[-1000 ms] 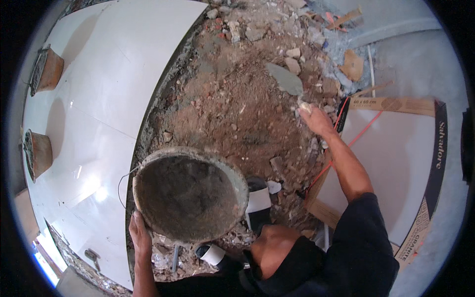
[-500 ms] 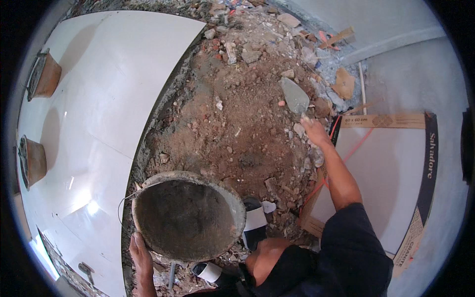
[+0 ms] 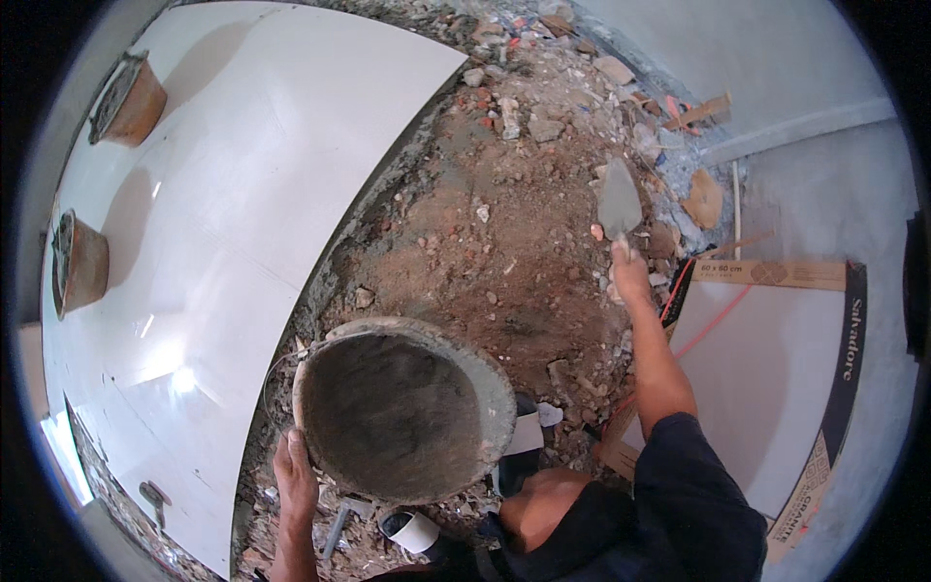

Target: The person unpacks a large white floor tile from its cardboard packaging using a hammer and hands. They then place the tile onto a prepared floor area and spread cement with a trowel in preparation for installation.

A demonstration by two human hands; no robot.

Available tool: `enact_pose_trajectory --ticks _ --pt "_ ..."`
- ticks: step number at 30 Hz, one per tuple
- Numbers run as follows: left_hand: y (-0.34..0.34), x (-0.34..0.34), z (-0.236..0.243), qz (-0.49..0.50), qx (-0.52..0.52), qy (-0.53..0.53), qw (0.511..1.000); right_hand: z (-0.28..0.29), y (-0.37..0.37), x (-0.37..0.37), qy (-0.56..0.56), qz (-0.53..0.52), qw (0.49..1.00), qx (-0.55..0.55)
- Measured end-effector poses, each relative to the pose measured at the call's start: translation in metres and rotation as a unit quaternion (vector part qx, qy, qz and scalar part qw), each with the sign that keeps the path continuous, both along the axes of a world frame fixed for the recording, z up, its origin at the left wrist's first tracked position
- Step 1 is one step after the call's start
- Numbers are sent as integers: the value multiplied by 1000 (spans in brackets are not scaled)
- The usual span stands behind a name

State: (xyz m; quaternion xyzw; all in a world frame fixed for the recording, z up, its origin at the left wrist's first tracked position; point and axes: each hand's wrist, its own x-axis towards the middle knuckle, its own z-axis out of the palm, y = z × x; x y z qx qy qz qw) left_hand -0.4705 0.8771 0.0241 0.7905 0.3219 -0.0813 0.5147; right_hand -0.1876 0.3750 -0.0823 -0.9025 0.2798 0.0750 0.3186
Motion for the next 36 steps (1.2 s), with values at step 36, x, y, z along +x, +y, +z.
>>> enact_pose_trajectory --ticks 36 --pt "-15 23 -11 51 235 -147 960 76 122 -23 -200 261 940 -90"
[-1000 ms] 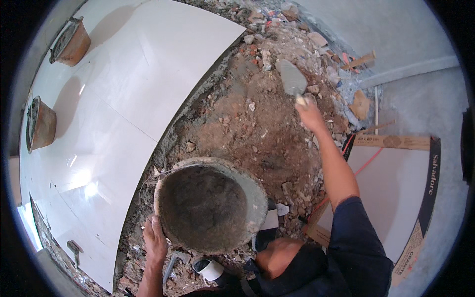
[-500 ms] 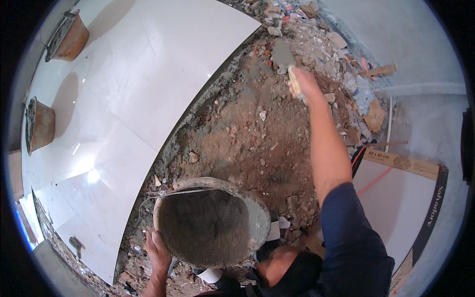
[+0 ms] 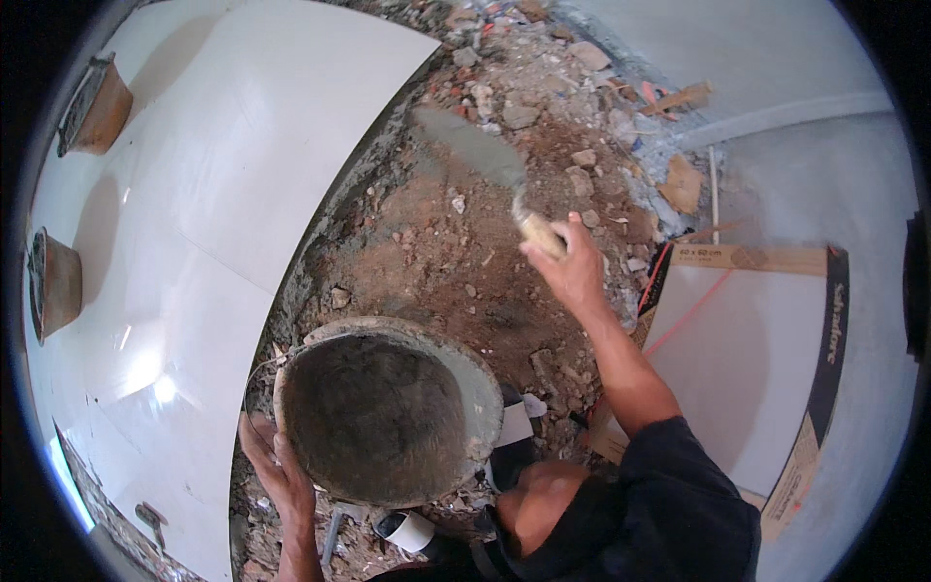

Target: The person unpacks a large white floor tile from its cardboard packaging using a hammer and hands. They then place the tile onto a prepared floor area and spread cement with a trowel in preparation for installation.

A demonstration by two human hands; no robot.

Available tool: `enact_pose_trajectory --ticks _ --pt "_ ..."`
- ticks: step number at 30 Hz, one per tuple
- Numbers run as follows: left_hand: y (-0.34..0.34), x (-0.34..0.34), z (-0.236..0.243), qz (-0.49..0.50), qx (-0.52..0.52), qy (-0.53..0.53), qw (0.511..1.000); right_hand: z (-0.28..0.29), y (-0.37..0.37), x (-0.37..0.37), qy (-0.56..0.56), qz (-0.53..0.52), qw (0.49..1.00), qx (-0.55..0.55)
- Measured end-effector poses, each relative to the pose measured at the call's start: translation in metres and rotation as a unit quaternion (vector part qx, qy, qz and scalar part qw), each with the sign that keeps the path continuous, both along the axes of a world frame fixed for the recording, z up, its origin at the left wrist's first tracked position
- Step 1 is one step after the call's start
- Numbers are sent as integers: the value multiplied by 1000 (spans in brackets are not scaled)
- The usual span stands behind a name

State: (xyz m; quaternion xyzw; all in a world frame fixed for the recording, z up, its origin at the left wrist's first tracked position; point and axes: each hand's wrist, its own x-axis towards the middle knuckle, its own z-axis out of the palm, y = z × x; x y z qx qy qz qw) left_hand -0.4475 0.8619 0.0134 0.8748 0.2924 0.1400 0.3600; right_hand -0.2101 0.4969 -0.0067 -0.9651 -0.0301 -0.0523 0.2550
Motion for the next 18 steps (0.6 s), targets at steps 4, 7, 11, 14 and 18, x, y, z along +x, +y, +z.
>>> enact_pose_trajectory --ticks 4,7,11,14,18 --pt "-1 30 47 -86 -38 -28 995 54 34 -46 -108 134 984 45" --pt "-54 64 76 -209 -338 -92 913 88 71 -72 -169 196 962 92" --pt "-110 89 72 -76 -531 -91 839 116 115 -107 -105 191 957 188" --pt "-91 65 52 -92 -370 -122 916 120 91 -118 -149 247 952 98" --pt "-13 61 42 -32 -420 -176 890 150 -70 -131 -195 28 958 -208"
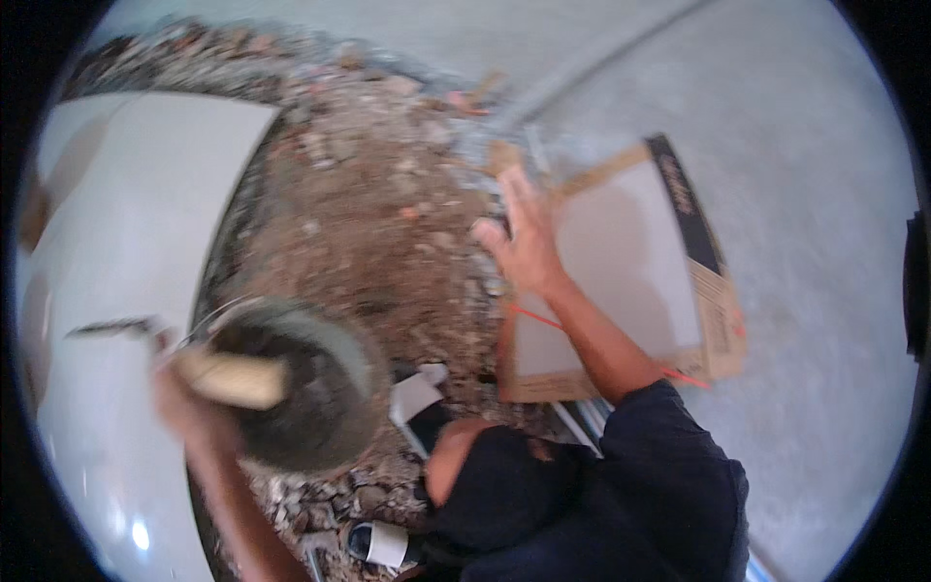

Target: The person unpacks a large white floor tile from its cardboard packaging using a hammer and hands. They then place the tile onto a prepared floor area and spread cement with a trowel in preparation for installation.

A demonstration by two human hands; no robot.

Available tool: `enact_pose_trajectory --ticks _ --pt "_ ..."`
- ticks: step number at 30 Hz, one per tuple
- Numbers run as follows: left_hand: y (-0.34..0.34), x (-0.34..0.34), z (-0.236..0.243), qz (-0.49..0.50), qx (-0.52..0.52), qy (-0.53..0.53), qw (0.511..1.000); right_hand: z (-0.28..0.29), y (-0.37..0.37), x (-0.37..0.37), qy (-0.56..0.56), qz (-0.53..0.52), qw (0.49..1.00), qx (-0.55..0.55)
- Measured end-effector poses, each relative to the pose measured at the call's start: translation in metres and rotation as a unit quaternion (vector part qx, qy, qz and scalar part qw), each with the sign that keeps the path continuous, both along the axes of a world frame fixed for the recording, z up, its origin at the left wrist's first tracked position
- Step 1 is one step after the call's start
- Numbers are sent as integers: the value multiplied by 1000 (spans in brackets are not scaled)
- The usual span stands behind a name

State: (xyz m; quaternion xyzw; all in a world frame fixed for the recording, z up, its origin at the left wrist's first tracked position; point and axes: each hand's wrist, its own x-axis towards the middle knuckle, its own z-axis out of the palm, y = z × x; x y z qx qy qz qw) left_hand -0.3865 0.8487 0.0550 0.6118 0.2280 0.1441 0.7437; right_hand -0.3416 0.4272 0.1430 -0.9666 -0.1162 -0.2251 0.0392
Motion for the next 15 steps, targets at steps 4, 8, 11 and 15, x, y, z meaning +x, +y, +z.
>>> enact_pose_trajectory --ticks 4,8,11,15 --pt "89 -8 17 99 -25 -24 994 115 -175 -64 -102 -417 870 -244" --pt "127 -13 23 131 160 -69 976 172 -238 -135 118 -679 695 -205" --pt "132 -16 23 129 196 -109 966 166 -232 -148 177 -661 712 -157" --pt "127 -17 22 79 146 -136 977 150 -202 -167 116 -592 747 -279"
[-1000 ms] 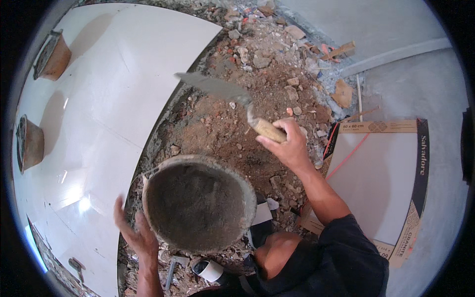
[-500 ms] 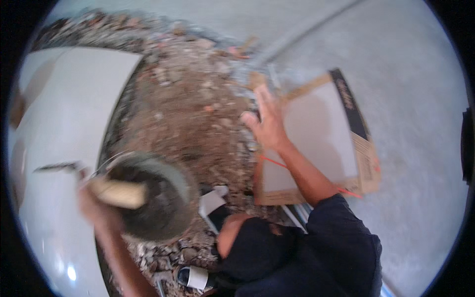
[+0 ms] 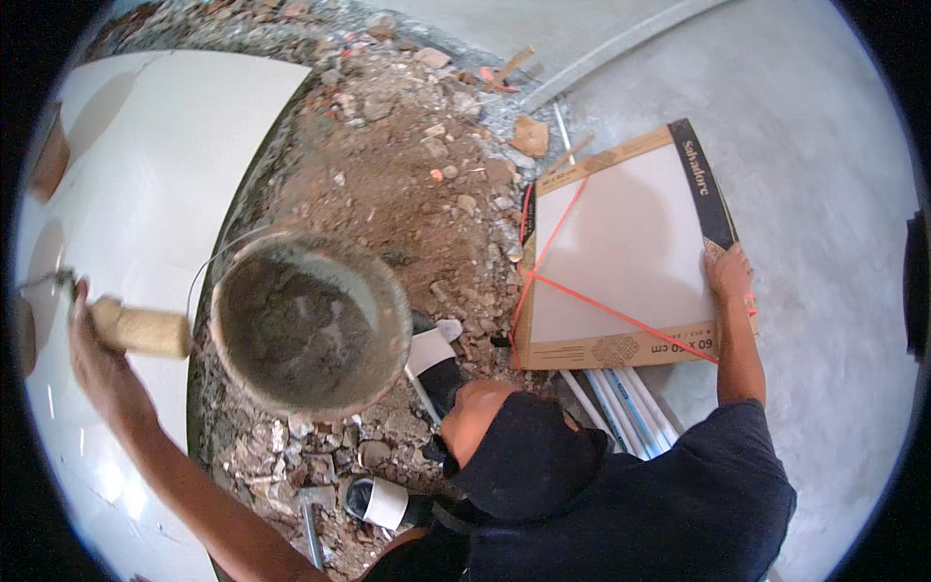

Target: The person unpacks a large white floor tile from its cardboard packaging using a hammer and hands. They then place the tile onto a prepared floor area and spread cement with a trowel in preparation for installation.

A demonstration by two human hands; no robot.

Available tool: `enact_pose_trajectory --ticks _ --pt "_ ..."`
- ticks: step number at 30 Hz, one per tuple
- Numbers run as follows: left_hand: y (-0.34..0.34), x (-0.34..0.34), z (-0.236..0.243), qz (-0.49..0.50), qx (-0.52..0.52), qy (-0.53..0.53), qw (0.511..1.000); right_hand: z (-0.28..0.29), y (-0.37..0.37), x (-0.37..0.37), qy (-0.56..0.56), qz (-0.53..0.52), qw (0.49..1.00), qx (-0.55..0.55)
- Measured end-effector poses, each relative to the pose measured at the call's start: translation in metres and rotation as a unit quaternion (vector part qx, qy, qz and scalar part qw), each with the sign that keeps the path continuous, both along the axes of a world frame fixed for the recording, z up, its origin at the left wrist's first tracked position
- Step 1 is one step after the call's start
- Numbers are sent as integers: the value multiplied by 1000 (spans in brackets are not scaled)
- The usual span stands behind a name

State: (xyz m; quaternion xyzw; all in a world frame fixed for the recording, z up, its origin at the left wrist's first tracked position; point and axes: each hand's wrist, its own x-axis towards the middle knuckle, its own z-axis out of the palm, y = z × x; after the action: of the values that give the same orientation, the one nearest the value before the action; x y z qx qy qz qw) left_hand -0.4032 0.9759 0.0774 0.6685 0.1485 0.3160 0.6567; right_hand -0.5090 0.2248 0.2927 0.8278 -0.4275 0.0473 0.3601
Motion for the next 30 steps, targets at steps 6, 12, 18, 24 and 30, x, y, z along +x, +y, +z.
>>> enact_pose_trajectory --ticks 6,12,18,24,30 --pt "-58 16 12 -78 -24 34 996 -54 143 30 73 307 919 235" --pt "-140 17 72 -266 -71 23 961 -76 396 108 112 564 562 595" --pt "-117 1 83 -235 -103 -37 966 -102 484 104 194 520 400 730" --pt "-131 -4 60 -150 80 25 985 -146 480 115 103 430 247 863" --pt "-111 -12 1 -64 355 192 913 -212 404 147 -3 480 470 741"
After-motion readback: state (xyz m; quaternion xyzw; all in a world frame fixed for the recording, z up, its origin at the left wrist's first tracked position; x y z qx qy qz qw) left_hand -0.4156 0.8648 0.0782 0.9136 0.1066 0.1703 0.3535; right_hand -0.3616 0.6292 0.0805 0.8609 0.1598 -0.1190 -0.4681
